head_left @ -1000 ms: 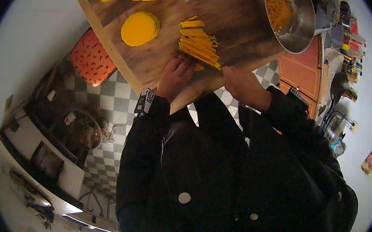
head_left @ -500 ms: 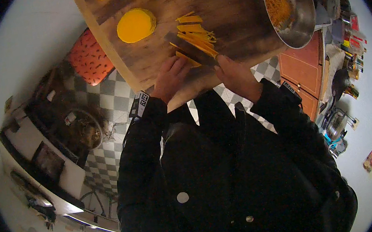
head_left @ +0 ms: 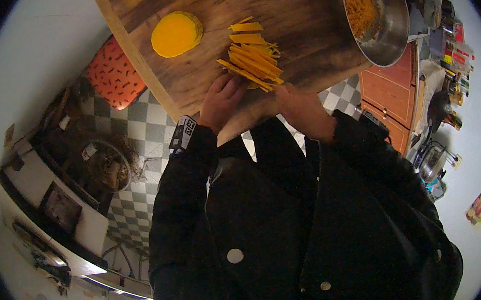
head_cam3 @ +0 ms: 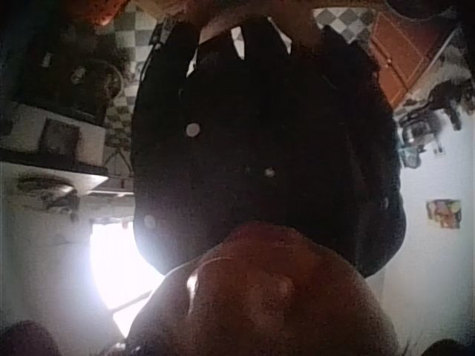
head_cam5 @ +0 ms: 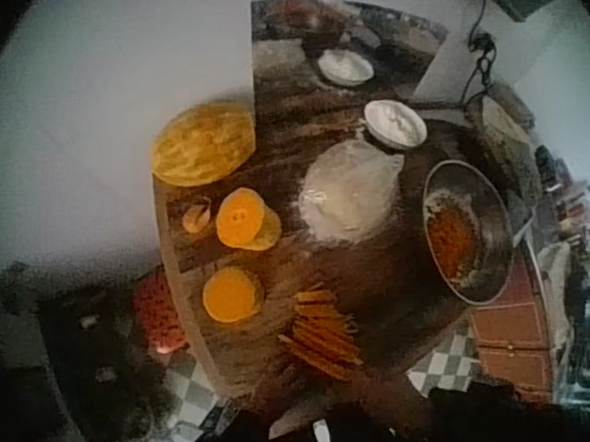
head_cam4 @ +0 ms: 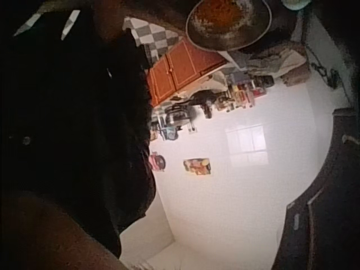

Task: The person slices yellow squash into thin strips and then dices them into small pieces on a wooden cutting board. The diced squash is transferred into a metal bowl. The person repeats this process with additional squash slices.

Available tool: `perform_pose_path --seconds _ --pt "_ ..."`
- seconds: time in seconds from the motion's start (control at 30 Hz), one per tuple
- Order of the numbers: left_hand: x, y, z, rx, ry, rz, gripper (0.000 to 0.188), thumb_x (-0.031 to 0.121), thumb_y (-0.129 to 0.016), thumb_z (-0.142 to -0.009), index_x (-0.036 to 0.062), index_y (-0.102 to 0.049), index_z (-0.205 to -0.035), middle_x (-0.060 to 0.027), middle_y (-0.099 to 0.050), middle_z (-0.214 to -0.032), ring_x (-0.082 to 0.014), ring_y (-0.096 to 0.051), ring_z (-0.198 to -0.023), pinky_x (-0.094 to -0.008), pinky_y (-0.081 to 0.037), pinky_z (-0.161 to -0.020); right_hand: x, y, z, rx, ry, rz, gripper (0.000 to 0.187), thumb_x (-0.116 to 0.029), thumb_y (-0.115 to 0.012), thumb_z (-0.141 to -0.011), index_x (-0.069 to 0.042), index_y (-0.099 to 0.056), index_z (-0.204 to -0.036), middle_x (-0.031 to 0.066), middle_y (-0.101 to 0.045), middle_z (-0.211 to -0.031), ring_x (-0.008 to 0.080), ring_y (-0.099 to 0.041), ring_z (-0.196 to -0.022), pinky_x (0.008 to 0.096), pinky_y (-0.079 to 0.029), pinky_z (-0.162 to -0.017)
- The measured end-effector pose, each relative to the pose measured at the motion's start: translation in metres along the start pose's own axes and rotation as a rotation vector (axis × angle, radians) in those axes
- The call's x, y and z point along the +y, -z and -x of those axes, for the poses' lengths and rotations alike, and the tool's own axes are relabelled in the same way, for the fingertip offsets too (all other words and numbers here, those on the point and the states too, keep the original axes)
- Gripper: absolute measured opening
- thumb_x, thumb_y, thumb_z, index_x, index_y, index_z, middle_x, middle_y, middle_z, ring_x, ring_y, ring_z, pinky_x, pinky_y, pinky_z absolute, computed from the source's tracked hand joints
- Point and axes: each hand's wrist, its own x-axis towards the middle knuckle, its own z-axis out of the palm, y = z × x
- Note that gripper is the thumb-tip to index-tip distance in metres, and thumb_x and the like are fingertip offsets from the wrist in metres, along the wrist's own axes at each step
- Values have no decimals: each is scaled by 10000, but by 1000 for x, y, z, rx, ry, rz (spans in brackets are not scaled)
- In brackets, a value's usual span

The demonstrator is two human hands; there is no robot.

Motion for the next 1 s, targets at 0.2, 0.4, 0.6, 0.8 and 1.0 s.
perform_pose_path --seconds 0.2,0.4,0.6,0.8,1.0 --pt "1 -5 7 -27 -42 -52 355 75 -580 -708 90 -629 -1059 -101 -570 -1150 -300 -539 -1094 -362 -488 -937 -2 -14 -27 -99 -162 -49 158 -163 -538 -882 -34 -484 -955 188 -587 -919 407 -620 -765 500 -491 -637" --pt "-4 -10 5 -72 -58 -43 333 78 -582 -705 73 -620 -1036 -106 -564 -1143 -300 -530 -1101 -366 -480 -952 11 10 4 -43 57 69 111 -143 -499 -904 -37 -474 -925 193 -579 -903 375 -610 -746 475 -472 -604" --pt "0 2 3 -8 -24 -2 371 80 -583 -701 66 -615 -1070 -101 -565 -1141 -296 -526 -1096 -377 -481 -948 -2 3 2 62 -8 -104 125 -157 -518 -890 -47 -465 -918 200 -593 -821 385 -623 -743 491 -480 -591" --pt "1 0 0 -12 1 0 389 76 -583 -723 77 -606 -1112 -98 -562 -1153 -303 -524 -1117 -371 -475 -964 -6 -18 -27 -58 -152 -69 158 -193 -506 -917 -45 -455 -936 224 -608 -881 433 -624 -809 494 -500 -643" --pt "1 -3 0 -43 -8 3 370 68 -580 -725 79 -602 -1094 -106 -560 -1161 -303 -519 -1126 -373 -479 -956 3 10 -4 2 -53 -119 167 -183 -509 -918 -39 -446 -974 222 -604 -878 431 -609 -781 520 -474 -634"
